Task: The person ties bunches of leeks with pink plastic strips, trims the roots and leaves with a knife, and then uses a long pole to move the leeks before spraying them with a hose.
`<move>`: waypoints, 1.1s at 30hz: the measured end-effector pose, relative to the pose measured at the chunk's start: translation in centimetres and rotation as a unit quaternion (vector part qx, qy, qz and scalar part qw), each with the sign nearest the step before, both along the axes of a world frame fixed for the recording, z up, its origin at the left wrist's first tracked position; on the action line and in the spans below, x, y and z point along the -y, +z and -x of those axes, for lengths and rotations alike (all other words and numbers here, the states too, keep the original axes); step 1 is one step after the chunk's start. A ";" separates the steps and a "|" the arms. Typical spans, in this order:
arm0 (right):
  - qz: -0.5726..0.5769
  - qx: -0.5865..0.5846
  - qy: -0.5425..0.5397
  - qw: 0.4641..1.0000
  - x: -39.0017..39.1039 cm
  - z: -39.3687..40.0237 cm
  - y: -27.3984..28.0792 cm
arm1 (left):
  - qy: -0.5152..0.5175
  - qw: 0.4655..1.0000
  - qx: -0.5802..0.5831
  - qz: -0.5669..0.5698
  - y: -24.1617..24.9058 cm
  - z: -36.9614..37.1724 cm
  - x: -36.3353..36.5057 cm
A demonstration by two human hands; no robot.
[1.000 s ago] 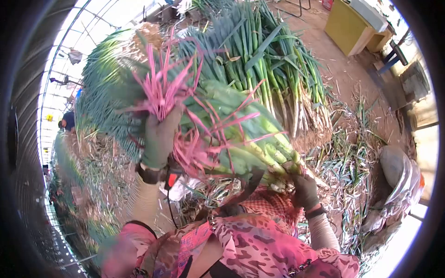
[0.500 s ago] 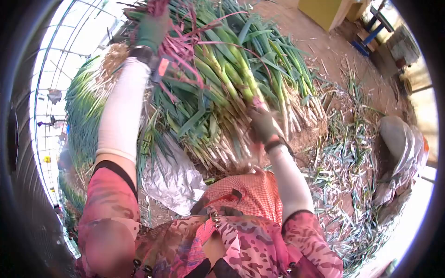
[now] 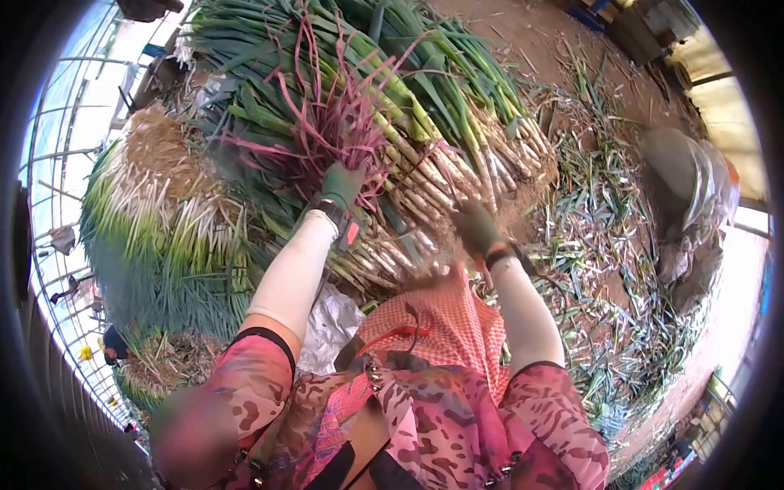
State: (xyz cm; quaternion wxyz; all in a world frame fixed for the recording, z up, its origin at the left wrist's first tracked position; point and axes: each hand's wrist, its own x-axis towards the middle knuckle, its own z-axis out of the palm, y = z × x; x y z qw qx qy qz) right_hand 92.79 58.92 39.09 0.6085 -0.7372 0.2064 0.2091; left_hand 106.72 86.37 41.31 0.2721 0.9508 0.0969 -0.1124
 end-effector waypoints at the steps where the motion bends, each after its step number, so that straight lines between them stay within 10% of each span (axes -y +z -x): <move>1: 0.008 -0.018 -0.022 1.000 0.4 1.5 1.0 | -0.004 1.000 -0.011 0.012 0.0 0.7 0.8; 7: 0.133 -0.025 -0.018 0.991 3.0 11.7 5.5 | -0.003 0.970 -0.076 0.231 -7.6 2.3 6.0; 11: 0.234 -0.033 0.085 0.968 4.6 13.0 7.4 | -0.047 0.992 -0.097 0.063 -5.3 2.5 8.2; 15: 0.268 0.024 0.132 0.954 4.9 10.4 6.9 | -0.465 0.878 -0.051 -0.096 -8.1 1.2 7.4; 17: 0.251 0.047 0.173 0.951 5.1 7.8 5.4 | -0.471 0.876 -0.046 -0.091 -9.0 1.3 6.7; 19: 0.378 0.193 0.407 0.809 5.0 4.4 3.0 | -0.405 0.914 -0.012 -0.033 -9.7 3.2 6.2; 23: 0.308 0.105 0.374 0.868 3.9 -3.8 -0.9 | -0.213 0.960 -0.073 0.166 -10.6 5.6 5.9; 26: 0.265 0.065 0.379 0.884 2.9 -5.0 3.6 | -0.100 0.985 -0.122 0.067 -7.6 6.2 6.3; 28: 0.368 0.142 0.548 0.738 4.2 -5.0 5.9 | -0.087 0.983 -0.162 0.016 -7.7 5.7 4.8; 31: 0.325 0.251 0.512 0.755 9.1 -0.9 9.7 | -0.105 0.979 -0.163 -0.070 -9.0 6.7 2.9; 33: 0.285 0.337 0.455 0.773 12.3 2.5 12.1 | -0.504 0.785 -0.209 -0.293 -12.8 10.4 -2.5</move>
